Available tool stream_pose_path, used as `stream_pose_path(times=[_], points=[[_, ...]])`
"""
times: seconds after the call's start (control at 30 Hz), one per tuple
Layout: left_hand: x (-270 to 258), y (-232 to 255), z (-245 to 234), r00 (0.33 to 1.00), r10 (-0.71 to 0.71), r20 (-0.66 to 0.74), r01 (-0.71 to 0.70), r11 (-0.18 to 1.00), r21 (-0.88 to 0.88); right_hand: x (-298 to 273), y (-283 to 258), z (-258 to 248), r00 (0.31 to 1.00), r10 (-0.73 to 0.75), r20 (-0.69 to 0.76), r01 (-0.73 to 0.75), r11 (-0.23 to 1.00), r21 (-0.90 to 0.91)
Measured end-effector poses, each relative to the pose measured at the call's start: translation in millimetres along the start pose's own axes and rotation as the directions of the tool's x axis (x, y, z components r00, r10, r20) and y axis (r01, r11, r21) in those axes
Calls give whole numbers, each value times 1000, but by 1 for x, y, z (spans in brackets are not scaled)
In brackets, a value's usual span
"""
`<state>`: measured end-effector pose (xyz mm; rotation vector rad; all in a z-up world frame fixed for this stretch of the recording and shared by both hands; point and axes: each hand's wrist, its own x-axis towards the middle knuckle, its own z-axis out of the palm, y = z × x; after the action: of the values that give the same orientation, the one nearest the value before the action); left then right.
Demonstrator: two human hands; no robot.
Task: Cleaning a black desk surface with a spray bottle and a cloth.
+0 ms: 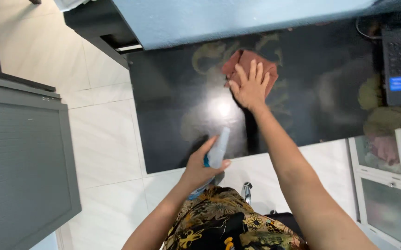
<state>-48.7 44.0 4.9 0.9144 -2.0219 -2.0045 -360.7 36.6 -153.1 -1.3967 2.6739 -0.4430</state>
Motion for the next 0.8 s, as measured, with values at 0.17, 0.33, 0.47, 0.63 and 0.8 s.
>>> stream_pose_path(times=[0.17, 0.33, 0.47, 0.63, 0.8], points=[[-26, -18, 32, 990, -137, 29, 139, 980, -140, -117, 5, 1, 997, -69, -36, 69, 997, -23], [-41, -15, 65, 990, -141, 16, 140, 990, 35, -154, 11, -4, 997, -73, 2, 73, 991, 114], [-46, -12, 81, 998, -49, -47, 49, 999, -3, -144, 11, -51, 999, -15, 42, -15, 763, 647], [-39, -17, 99, 984, 55, -170, -75, 990, -116, -216, -1, -145, 908, -294, 299, -212, 293, 932], [-24, -30, 143, 959, 220, -177, -196, 970, 144, -273, -27, -161, 910, -238, 340, -281, 248, 927]])
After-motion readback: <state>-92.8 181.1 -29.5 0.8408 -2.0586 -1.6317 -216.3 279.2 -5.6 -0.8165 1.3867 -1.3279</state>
